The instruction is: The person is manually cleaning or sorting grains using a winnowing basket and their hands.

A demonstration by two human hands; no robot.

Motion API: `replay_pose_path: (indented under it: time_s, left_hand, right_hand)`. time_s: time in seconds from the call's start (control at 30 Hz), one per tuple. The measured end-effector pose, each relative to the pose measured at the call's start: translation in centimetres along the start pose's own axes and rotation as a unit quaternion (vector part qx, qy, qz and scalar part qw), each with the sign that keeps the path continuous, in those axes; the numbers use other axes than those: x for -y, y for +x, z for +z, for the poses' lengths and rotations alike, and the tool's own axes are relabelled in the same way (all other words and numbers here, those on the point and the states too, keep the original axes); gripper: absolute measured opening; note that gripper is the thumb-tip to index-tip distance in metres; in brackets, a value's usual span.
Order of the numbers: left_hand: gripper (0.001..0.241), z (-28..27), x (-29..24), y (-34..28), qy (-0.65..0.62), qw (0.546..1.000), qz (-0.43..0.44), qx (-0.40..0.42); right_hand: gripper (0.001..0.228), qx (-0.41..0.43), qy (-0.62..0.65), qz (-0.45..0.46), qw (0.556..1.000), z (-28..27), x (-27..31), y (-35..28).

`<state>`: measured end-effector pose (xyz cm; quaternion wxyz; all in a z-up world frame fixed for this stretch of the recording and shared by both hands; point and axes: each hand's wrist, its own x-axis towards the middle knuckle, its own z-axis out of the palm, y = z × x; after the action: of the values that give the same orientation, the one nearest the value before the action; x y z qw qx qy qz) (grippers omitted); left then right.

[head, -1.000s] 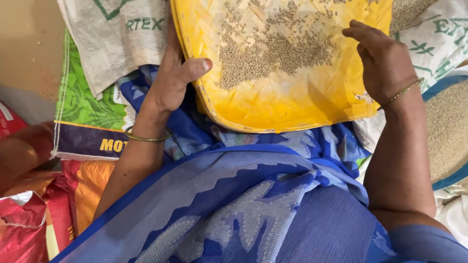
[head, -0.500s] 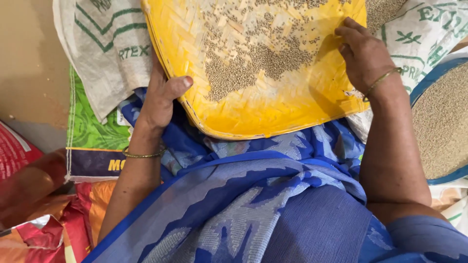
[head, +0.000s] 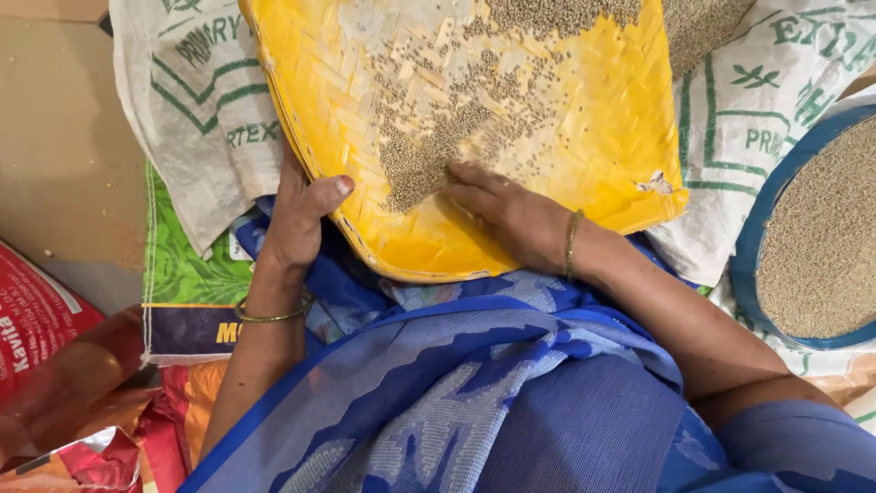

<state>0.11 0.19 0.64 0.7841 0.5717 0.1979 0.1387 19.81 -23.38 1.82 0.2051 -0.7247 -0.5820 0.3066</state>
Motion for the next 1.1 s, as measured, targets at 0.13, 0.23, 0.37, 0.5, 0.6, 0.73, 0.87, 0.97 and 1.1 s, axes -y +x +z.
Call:
replay_pose_path:
  time_s: [0.13,0.23,0.37,0.5,0.6,0.73,0.87,0.97,1.1]
  left_hand:
    - [0.097,-0.1,0.3,-0.3,-0.009,1.0,-0.023,-0.014]
    - [0.097,0.0,0.2,-0.3,-0.009,0.999,-0.024,-0.019]
    - [0.096,0.1,0.1,-0.2,-0.013,0.999,-0.025,-0.019]
    - [0.096,0.2,-0.2,-0.3,-0.012,0.999,-0.029,-0.02]
    - [0.097,0.2,-0.4,-0.2,-0.014,0.999,-0.031,-0.018]
    - [0.099,0.1,0.0,-0.2,-0.014,0.999,-0.028,-0.02]
    - [0.1,0.1,-0.1,-0.1,-0.023,0.999,-0.026,-0.012]
    - [0.102,0.3,-0.3,0.0,-0.025,0.999,-0.019,-0.011]
    - [0.103,0.2,-0.2,-0.1,-0.022,0.999,-0.018,-0.013]
  right_hand:
    - [0.047,-0.042,0.047,0.037,0.997,-2.6,-4.0,0.3]
    - [0.045,-0.103,-0.047,0.133,0.985,-6.3,-7.2,1.3]
    - [0.048,-0.1,-0.045,0.245,0.963,-9.3,-5.6,3.9]
    - [0.058,-0.103,-0.133,0.172,0.971,-5.6,-9.4,6.1]
    - [0.065,-0.057,-0.188,0.084,0.977,-1.3,-8.9,7.1]
    - [0.073,0.07,-0.053,0.015,0.996,-0.7,-0.6,4.8]
    - [0.061,0.036,0.0,0.016,0.999,-2.2,-0.3,1.7]
    - [0.062,-0.003,-0.075,0.076,0.994,-3.9,-2.8,-0.1]
    - [0.05,-0.032,-0.089,0.175,0.98,-6.1,-4.8,-2.0]
